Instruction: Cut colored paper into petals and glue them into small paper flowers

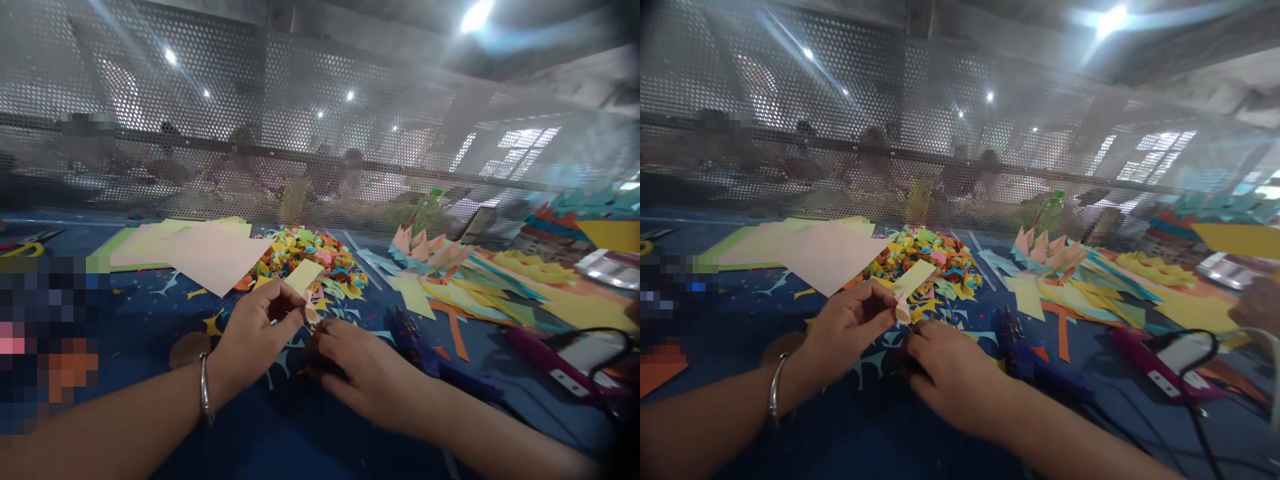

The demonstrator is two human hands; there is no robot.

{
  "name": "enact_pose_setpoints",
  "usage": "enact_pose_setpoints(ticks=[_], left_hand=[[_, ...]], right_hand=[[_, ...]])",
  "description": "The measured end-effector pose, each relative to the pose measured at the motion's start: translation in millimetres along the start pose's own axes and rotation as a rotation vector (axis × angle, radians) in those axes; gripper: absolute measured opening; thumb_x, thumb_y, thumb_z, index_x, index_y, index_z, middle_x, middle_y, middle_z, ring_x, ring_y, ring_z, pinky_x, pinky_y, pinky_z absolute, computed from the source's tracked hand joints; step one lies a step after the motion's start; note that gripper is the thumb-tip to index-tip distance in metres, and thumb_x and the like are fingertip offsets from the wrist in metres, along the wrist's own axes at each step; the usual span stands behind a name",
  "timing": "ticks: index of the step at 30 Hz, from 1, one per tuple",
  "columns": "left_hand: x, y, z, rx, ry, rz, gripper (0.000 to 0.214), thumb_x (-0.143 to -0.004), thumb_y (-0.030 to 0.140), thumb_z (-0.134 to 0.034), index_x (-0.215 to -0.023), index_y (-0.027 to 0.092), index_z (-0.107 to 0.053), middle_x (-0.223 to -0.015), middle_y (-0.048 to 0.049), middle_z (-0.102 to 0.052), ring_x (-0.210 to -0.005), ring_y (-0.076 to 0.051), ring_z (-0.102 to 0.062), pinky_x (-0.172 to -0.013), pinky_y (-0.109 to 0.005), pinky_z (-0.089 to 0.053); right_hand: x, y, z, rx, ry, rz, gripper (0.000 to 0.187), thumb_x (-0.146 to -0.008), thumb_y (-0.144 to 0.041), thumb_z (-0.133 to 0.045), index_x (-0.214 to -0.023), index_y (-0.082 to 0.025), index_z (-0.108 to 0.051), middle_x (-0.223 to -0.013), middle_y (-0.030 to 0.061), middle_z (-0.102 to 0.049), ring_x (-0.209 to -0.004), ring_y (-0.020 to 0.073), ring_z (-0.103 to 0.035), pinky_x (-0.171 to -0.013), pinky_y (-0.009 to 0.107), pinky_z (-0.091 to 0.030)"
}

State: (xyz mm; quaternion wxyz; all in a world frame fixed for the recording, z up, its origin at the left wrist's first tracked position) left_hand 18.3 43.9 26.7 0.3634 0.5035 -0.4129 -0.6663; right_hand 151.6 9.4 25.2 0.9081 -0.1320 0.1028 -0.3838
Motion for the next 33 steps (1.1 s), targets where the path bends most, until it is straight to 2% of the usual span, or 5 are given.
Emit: enact_pose_setpoints(ticks=[7, 12, 20, 25, 33], left_hand=[[0, -4, 0.3, -0.017, -0.007, 0.004, 0.01, -0.077, 0.027, -0.062, -0.08, 0.018, -0.057, -0.073, 0.0004, -0.061, -0.067, -0.012, -0.057, -0.064, -0.025, -0.046], [0, -8, 2.4, -0.032, 0.002, 0.032, 0.011, -0.078, 0.027, -0.061, -0.081, 0.019, -0.056, -0.073, 0.0005, -0.059, -0.067, -0.013, -0.055, -0.063, -0.025, -0.045], [-1, -11, -1.1, -0.094, -0.049, 0.03, 0.007, -0.075, 0.022, -0.062, -0.079, 0.02, -0.057, -0.074, -0.0003, -0.06, -0.069, -0.014, -0.057, -0.065, -0.027, -0.047], [0, -4, -5.2, -0.137, -0.105, -0.016, 0.004, -0.076, 0.017, -0.06, -0.077, 0.02, -0.057, -0.078, -0.0002, -0.06, -0.074, -0.014, -0.059, -0.069, -0.026, -0.048], [4, 6, -9.2, -0.254, -0.135, -0.083, 0.004, -0.077, 0.016, -0.057, -0.076, 0.019, -0.057, -0.077, -0.0002, -0.061, -0.07, -0.013, -0.06, -0.069, -0.026, -0.049]], right_hand=[[-1, 0, -1, -0.016, 0.028, 0.023, 0.01, -0.078, -0.007, -0.053, -0.08, -0.014, -0.06, -0.083, 0.0063, -0.057, -0.076, 0.018, -0.052, -0.069, 0.03, -0.043], [9, 1, 17, -0.134, 0.192, 0.072, 0.008, -0.086, -0.013, -0.051, -0.084, -0.016, -0.058, -0.084, 0.0045, -0.058, -0.079, 0.0162, -0.053, -0.072, 0.029, -0.042], [23, 19, 41, -0.219, 0.442, -0.031, 0.007, -0.088, -0.019, -0.052, -0.087, -0.02, -0.059, -0.078, 0.0004, -0.06, -0.069, 0.0125, -0.055, -0.064, 0.025, -0.044], [20, 16, 40, -0.245, 0.434, -0.037, 0.009, -0.087, -0.019, -0.052, -0.083, -0.019, -0.06, -0.074, 0.0002, -0.059, -0.066, 0.0119, -0.054, -0.06, 0.024, -0.044], [19, 16, 36, -0.257, 0.421, -0.04, 0.01, -0.087, -0.02, -0.051, -0.081, -0.018, -0.059, -0.072, 0.0001, -0.057, -0.064, 0.0118, -0.052, -0.057, 0.024, -0.043]])
Point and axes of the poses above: each hand's wrist, its own x-axis away from the middle knuckle, its own z-axis out of the back of the hand, y = z × x, the point moved 5 cm from there along -x, towards the middle knuckle
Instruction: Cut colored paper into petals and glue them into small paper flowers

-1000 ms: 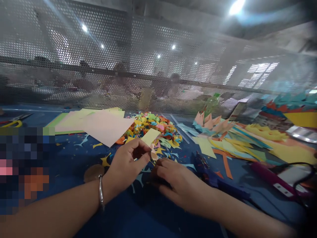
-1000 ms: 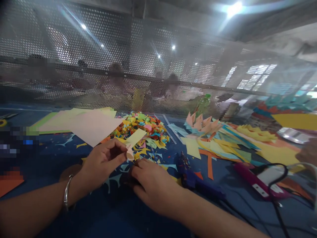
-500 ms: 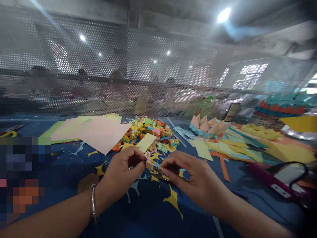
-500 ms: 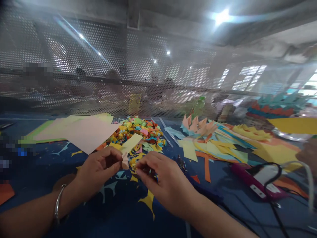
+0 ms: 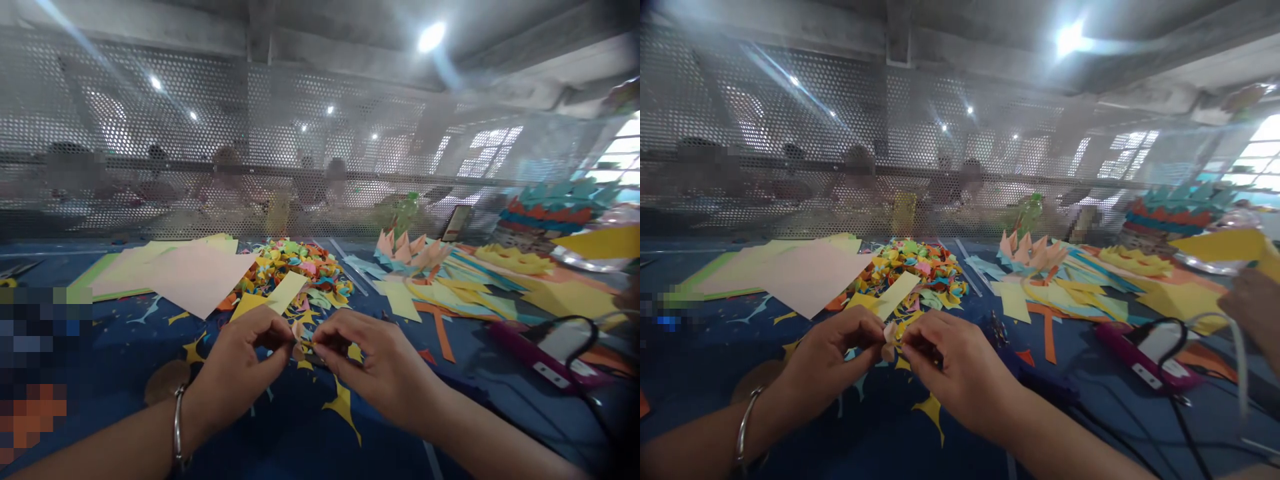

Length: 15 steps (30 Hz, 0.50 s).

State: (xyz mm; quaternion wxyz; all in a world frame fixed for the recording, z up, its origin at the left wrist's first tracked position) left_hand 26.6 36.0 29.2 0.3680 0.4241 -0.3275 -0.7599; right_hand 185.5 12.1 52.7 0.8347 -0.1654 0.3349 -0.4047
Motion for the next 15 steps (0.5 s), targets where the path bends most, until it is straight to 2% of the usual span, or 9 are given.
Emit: enact_pose_setpoints(ticks=[6, 15], left_hand=[[-0.1, 5.1, 0.5, -0.058, -0.01, -0.013, 0.006, -0.076, 0.014, -0.054, -0.076, 0.019, -0.058, -0.075, 0.0001, -0.06, -0.068, -0.013, -0.059, -0.066, -0.025, -0.047], [2.1, 1.5, -1.5, -0.1, -0.014, -0.02, 0.008, -0.076, 0.013, -0.053, -0.077, 0.02, -0.057, -0.074, 0.0008, -0.061, -0.068, -0.013, -0.058, -0.064, -0.025, -0.046]], right_hand=[[-1.1, 0.3, -2.1, -0.008, -0.017, -0.004, 0.01, -0.087, -0.019, -0.051, -0.083, -0.018, -0.06, -0.074, 0.0002, -0.058, -0.065, 0.0116, -0.053, -0.06, 0.024, -0.044], [0.7, 2.1, -4.9, -0.044, -0.008, -0.011, 0.008, -0.088, -0.02, -0.05, -0.088, -0.02, -0.058, -0.076, -0.0003, -0.06, -0.066, 0.0118, -0.055, -0.062, 0.024, -0.046]])
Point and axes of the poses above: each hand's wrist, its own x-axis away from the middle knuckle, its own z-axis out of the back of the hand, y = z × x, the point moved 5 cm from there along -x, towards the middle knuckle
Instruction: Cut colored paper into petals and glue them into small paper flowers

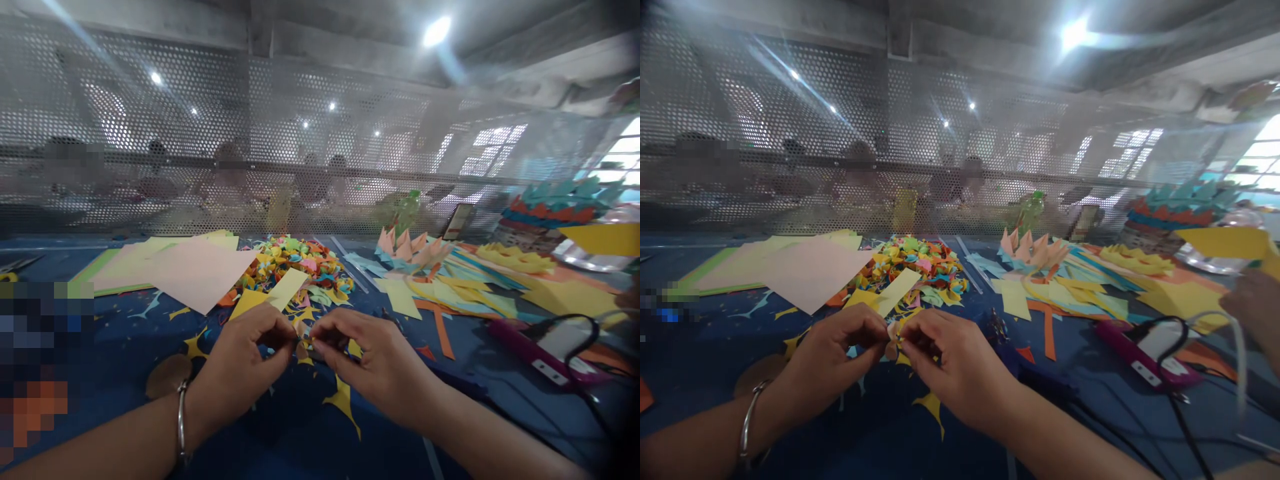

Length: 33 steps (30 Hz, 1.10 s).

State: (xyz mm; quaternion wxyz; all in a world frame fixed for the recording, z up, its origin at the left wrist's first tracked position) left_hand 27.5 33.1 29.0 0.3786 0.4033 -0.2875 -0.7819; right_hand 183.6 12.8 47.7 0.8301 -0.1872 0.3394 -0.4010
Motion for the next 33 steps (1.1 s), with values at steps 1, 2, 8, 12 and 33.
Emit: enact_pose_setpoints(ticks=[1, 2, 8, 12, 33], left_hand=[[0, 0, -0.1, -0.003, 0.003, -0.001, 0.008, -0.076, 0.013, -0.054, -0.077, 0.02, -0.057, -0.074, 0.0009, -0.061, -0.068, -0.013, -0.058, -0.064, -0.025, -0.046], [0, 0, 0.0, -0.005, 0.008, -0.002, 0.008, -0.076, 0.014, -0.054, -0.077, 0.021, -0.057, -0.074, 0.0011, -0.06, -0.068, -0.013, -0.058, -0.063, -0.025, -0.046], [0, -2, -0.5, -0.025, 0.012, 0.022, 0.009, -0.076, 0.013, -0.053, -0.078, 0.021, -0.057, -0.075, 0.0014, -0.06, -0.067, -0.013, -0.058, -0.064, -0.026, -0.046], [1, 0, -0.3, -0.047, 0.01, 0.013, 0.009, -0.075, 0.013, -0.052, -0.077, 0.021, -0.057, -0.075, 0.001, -0.059, -0.068, -0.013, -0.058, -0.063, -0.026, -0.045], [2, 2, 5.3, -0.049, 0.081, 0.007, 0.006, -0.077, 0.017, -0.052, -0.078, 0.02, -0.057, -0.077, -0.0002, -0.06, -0.069, -0.014, -0.058, -0.064, -0.027, -0.047]], right_hand=[[0, 0, 0, -0.004, -0.002, -0.001, 0.008, -0.088, -0.02, -0.05, -0.088, -0.02, -0.058, -0.076, -0.0004, -0.06, -0.066, 0.0117, -0.055, -0.062, 0.024, -0.046], [-1, 0, 0, -0.007, -0.002, -0.004, 0.008, -0.087, -0.02, -0.05, -0.089, -0.02, -0.058, -0.076, -0.0005, -0.06, -0.066, 0.0116, -0.055, -0.062, 0.024, -0.046], [-1, 0, 0, -0.056, -0.004, -0.035, 0.008, -0.086, -0.018, -0.051, -0.09, -0.019, -0.059, -0.076, -0.0009, -0.06, -0.067, 0.0112, -0.056, -0.062, 0.023, -0.046], [0, 1, -1, -0.073, 0.007, -0.034, 0.01, -0.085, -0.016, -0.053, -0.091, -0.019, -0.059, -0.076, -0.0013, -0.061, -0.067, 0.0112, -0.057, -0.062, 0.023, -0.047], [-1, 6, 0, -0.069, 0.068, -0.053, 0.016, -0.083, -0.016, -0.056, -0.098, -0.021, -0.058, -0.086, -0.0009, -0.064, -0.071, 0.0116, -0.059, -0.067, 0.025, -0.048]])
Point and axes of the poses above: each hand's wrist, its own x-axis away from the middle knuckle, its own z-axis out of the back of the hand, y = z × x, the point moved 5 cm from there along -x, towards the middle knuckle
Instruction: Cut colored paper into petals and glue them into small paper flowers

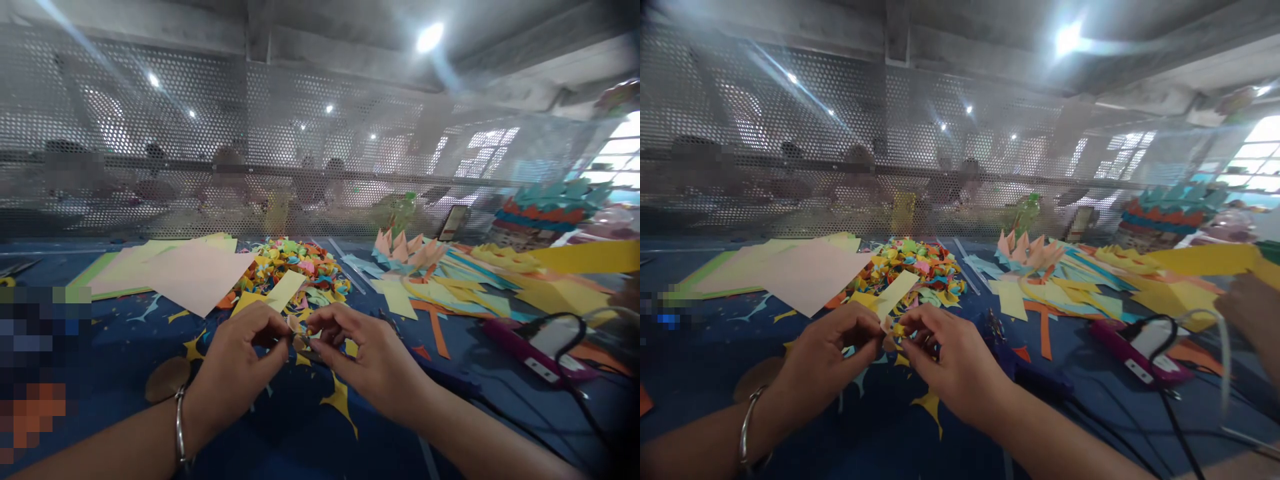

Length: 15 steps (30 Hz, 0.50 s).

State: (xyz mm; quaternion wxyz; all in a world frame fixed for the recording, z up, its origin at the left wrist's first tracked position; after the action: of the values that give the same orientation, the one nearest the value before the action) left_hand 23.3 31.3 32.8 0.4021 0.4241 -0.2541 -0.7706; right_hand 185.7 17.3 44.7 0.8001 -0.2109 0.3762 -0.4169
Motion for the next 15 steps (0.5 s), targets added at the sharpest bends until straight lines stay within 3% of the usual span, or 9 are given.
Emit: enact_pose_setpoints(ticks=[15], left_hand=[[0.5, 3.2, 0.6, -0.013, 0.013, -0.045, 0.006, -0.079, 0.017, -0.055, -0.079, 0.021, -0.059, -0.079, -0.0001, -0.059, -0.071, -0.013, -0.058, -0.065, -0.025, -0.047]], right_hand=[[-1.4, 0.4, -3.9, -0.1, -0.036, -0.032, 0.013, -0.083, -0.012, -0.053, -0.091, -0.02, -0.059, -0.08, -0.0013, -0.062, -0.066, 0.0105, -0.055, -0.063, 0.023, -0.047]])
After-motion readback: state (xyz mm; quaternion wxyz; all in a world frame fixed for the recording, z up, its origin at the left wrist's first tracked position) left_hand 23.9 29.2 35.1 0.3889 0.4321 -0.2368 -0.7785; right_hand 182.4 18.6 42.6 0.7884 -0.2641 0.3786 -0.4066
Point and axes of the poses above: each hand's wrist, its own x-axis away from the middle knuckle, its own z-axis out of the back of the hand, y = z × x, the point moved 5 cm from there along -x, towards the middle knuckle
